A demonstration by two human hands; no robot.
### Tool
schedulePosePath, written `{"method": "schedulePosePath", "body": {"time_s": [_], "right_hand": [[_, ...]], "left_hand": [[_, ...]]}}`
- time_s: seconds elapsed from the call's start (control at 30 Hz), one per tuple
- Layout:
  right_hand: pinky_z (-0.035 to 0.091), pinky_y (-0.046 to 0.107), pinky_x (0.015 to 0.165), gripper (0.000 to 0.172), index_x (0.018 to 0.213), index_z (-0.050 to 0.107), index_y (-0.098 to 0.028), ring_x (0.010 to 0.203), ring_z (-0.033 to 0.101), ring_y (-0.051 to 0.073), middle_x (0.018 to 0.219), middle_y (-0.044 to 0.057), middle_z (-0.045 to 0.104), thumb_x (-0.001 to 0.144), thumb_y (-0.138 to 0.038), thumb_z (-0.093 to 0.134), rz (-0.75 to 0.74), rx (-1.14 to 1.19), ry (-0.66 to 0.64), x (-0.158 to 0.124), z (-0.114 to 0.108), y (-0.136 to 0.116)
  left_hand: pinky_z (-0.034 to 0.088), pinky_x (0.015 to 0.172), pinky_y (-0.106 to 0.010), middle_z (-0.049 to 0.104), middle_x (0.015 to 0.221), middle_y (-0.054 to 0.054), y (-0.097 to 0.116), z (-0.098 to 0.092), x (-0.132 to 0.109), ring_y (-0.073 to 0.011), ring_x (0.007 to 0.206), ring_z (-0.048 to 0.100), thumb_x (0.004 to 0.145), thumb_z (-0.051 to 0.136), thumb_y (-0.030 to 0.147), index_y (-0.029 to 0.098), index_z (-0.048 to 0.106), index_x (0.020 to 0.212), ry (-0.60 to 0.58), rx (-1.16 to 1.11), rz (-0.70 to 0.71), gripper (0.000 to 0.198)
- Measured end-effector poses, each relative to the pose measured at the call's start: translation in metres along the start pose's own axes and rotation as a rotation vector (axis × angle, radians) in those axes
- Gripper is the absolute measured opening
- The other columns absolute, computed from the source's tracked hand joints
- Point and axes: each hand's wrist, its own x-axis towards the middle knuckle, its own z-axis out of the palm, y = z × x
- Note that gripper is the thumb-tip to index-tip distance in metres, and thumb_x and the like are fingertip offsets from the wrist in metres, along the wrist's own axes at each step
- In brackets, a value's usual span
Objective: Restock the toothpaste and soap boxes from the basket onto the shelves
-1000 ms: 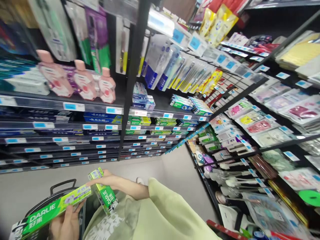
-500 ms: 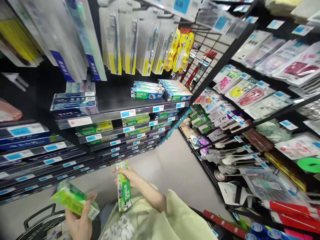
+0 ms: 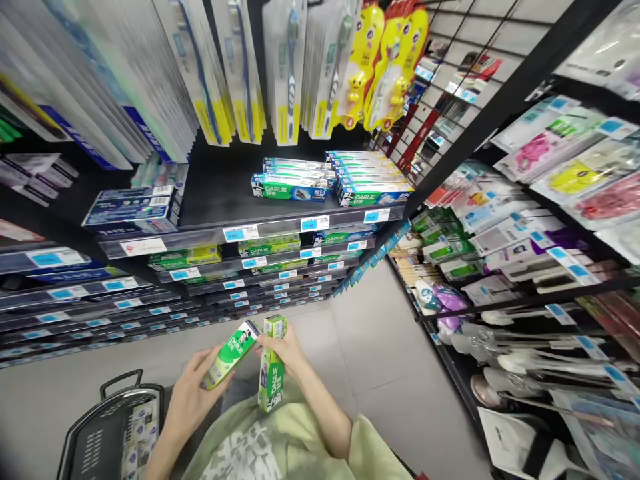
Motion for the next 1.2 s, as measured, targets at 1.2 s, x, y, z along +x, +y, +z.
{"method": "schedulePosePath", "body": {"time_s": [1.2], "right_hand": [[0.053,0.026,0.051,0.066,0.103,0.058,-0.022,0.051,0.065,0.016,0.068,-0.004,0.068,0.053,-0.044,0.095,-0.074,0.118,0.153,-0.017,-0.046,-0.014]], "left_hand": [[0.064,0.094,-0.045,0.074,0.125,-0.015,0.024,-0.014,0.007,-0.0367,0.123,0.066,0.060,0.091,0.031,0.019,0.074,0.108,0.335,-0.809,-0.339,0.052]]}}
